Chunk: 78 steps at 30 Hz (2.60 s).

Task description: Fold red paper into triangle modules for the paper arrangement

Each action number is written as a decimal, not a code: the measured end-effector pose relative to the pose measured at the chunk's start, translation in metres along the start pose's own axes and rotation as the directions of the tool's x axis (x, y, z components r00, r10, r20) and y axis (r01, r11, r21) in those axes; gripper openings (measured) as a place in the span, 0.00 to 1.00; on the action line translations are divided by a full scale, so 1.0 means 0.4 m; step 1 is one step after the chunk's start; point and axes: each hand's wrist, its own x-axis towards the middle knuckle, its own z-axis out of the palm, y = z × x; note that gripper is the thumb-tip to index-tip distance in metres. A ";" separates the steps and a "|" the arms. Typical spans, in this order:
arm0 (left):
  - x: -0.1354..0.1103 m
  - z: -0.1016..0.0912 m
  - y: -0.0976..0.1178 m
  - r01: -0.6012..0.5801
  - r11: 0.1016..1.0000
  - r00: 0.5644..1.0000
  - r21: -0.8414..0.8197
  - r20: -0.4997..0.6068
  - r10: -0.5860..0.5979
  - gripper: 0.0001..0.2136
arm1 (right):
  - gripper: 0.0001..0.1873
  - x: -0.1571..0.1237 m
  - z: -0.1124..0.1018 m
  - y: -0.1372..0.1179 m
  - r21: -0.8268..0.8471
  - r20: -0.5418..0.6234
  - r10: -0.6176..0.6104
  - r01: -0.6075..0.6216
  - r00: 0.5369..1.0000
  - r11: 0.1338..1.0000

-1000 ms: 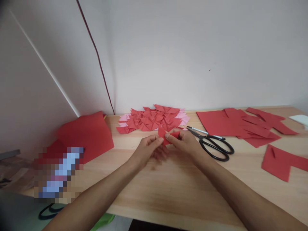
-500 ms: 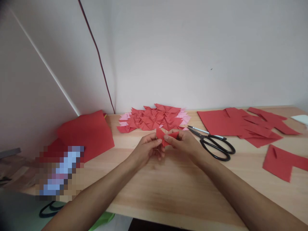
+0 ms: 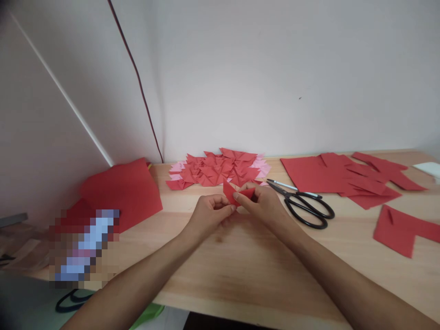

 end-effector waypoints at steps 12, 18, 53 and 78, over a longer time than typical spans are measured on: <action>-0.003 0.001 0.001 0.044 0.997 0.999 -0.059 0.011 -0.043 0.07 | 0.14 -0.003 0.003 -0.003 -0.070 0.010 -0.008 0.009 1.000 0.998; 0.000 0.001 0.007 0.131 0.957 0.991 -0.258 0.072 -0.116 0.07 | 0.13 -0.008 0.004 -0.003 -0.050 -0.036 -0.028 0.026 0.999 0.998; -0.006 0.009 0.000 0.060 0.953 0.997 -0.299 -0.034 -0.073 0.04 | 0.11 -0.042 0.027 -0.034 -0.240 -0.133 -0.290 0.253 0.948 0.937; -0.011 0.005 0.011 -0.007 0.969 1.000 -0.248 -0.018 0.002 0.05 | 0.11 -0.044 0.023 -0.031 -0.139 -0.147 -0.265 0.245 0.953 0.959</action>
